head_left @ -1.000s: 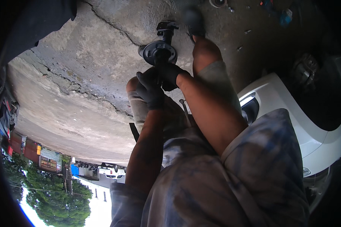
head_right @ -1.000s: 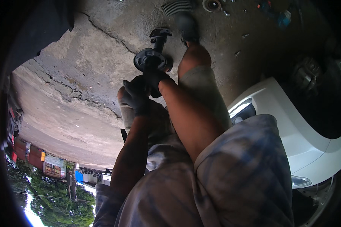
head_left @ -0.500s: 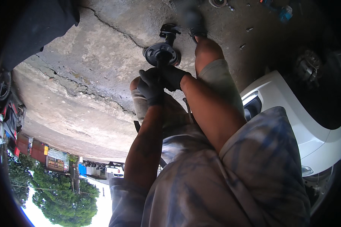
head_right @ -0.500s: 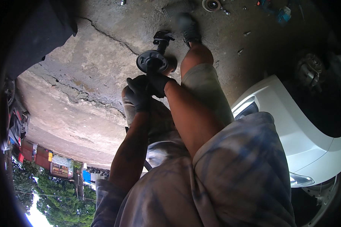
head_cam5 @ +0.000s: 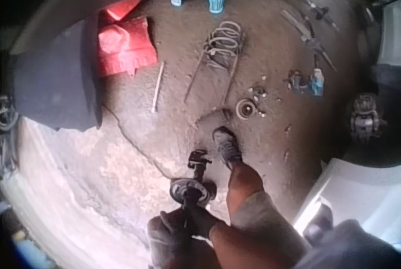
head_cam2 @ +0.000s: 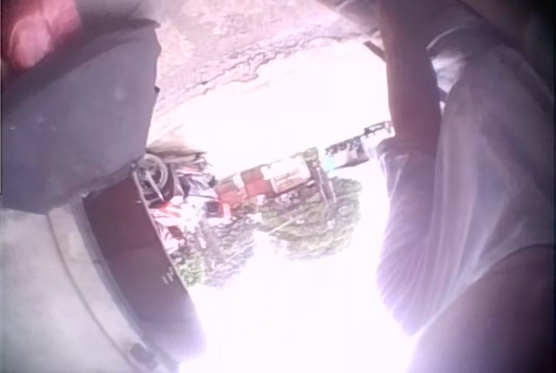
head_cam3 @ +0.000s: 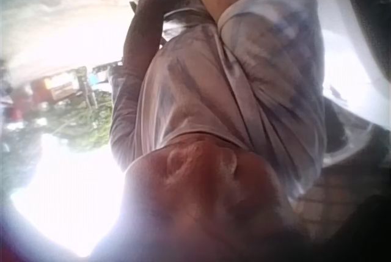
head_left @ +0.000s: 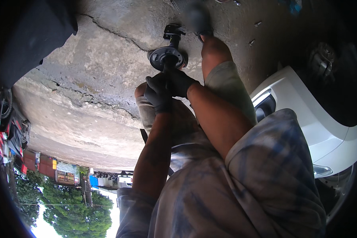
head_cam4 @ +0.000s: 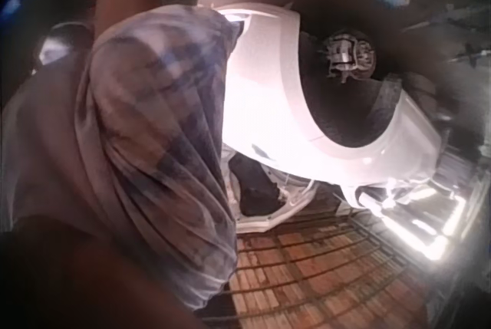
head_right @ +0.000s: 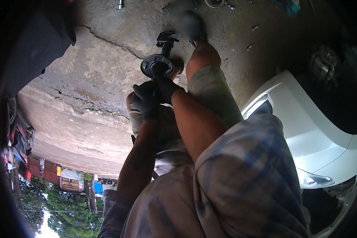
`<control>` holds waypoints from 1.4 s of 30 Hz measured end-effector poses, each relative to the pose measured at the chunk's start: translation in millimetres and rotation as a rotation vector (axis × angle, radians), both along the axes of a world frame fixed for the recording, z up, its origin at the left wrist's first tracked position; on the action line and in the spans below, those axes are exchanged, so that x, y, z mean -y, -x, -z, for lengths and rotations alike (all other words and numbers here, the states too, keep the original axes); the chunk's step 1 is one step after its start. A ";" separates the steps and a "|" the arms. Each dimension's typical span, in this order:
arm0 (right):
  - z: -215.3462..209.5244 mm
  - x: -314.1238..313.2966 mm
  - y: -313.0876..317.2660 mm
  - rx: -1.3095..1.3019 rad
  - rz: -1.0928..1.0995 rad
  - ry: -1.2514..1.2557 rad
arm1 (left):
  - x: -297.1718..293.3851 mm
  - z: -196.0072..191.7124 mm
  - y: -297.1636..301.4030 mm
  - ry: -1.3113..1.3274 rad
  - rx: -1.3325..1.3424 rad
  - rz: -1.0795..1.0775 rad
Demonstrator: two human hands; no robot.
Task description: The person sits on the ground and assembles a car shock absorber. They attach a rubber boot to the shock absorber, then place a coil spring over it and secure it with a spring compressor tool.
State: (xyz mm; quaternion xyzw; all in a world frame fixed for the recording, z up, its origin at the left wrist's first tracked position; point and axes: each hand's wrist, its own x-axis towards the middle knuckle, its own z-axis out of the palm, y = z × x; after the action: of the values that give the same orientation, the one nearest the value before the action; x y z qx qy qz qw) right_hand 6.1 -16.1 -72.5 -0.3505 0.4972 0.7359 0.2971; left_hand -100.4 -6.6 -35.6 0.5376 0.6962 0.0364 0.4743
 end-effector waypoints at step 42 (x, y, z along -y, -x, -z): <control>21.0 1.2 12.9 0.508 -0.338 -0.585 | -58.8 -13.5 -27.4 0.204 0.137 -0.291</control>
State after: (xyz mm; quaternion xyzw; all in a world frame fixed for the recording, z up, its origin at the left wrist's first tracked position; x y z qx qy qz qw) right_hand -6.8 -17.2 -93.5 -0.4984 0.1140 0.7746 0.3722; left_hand -73.0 52.2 -22.0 0.3768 0.7329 0.0703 0.5621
